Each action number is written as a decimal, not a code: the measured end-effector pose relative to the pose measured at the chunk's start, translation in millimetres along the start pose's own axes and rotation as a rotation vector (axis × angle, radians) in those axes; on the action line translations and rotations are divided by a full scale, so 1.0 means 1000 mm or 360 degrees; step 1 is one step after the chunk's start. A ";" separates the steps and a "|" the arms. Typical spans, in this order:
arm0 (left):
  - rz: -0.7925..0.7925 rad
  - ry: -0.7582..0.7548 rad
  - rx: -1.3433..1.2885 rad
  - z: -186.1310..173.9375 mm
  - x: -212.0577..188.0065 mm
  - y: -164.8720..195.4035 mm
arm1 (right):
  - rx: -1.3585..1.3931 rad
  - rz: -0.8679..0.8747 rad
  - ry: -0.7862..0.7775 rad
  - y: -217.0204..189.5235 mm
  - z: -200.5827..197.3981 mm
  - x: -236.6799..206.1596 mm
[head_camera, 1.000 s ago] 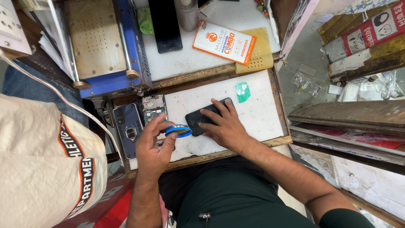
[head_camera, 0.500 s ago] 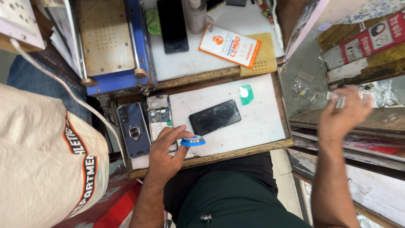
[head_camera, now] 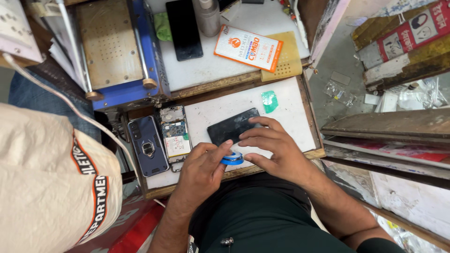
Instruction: The person manipulates a small circuit board with both hands, using a plastic spudger to adjust components. They then place the board into a phone chassis and handle a blue adhesive roll.
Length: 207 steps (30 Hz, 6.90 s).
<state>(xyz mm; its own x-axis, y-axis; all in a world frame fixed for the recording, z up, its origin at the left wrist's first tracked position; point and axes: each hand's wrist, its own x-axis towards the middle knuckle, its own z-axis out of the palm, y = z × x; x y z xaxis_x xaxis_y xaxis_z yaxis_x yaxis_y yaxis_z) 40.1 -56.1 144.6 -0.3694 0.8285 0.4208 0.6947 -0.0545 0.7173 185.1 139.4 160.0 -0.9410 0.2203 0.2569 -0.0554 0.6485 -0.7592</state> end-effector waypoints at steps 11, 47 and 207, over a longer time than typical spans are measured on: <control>-0.0052 -0.0160 0.0186 0.009 -0.005 -0.006 | 0.0060 0.0025 -0.0130 0.002 0.013 0.009; -0.0114 -0.0043 0.0129 -0.018 0.001 -0.028 | -0.1898 0.0675 0.0545 0.095 -0.142 -0.094; 0.0182 0.0307 0.0168 -0.013 -0.015 -0.023 | -0.0531 -0.0095 0.0183 0.049 -0.107 -0.049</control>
<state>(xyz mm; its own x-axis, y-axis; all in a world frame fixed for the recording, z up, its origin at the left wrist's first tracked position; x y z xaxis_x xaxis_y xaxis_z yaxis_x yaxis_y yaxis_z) 21.5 -74.0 129.2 -0.3884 0.6982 0.6014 0.7956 -0.0753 0.6012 264.7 238.8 173.9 -0.8946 0.2431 0.3749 0.0209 0.8608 -0.5084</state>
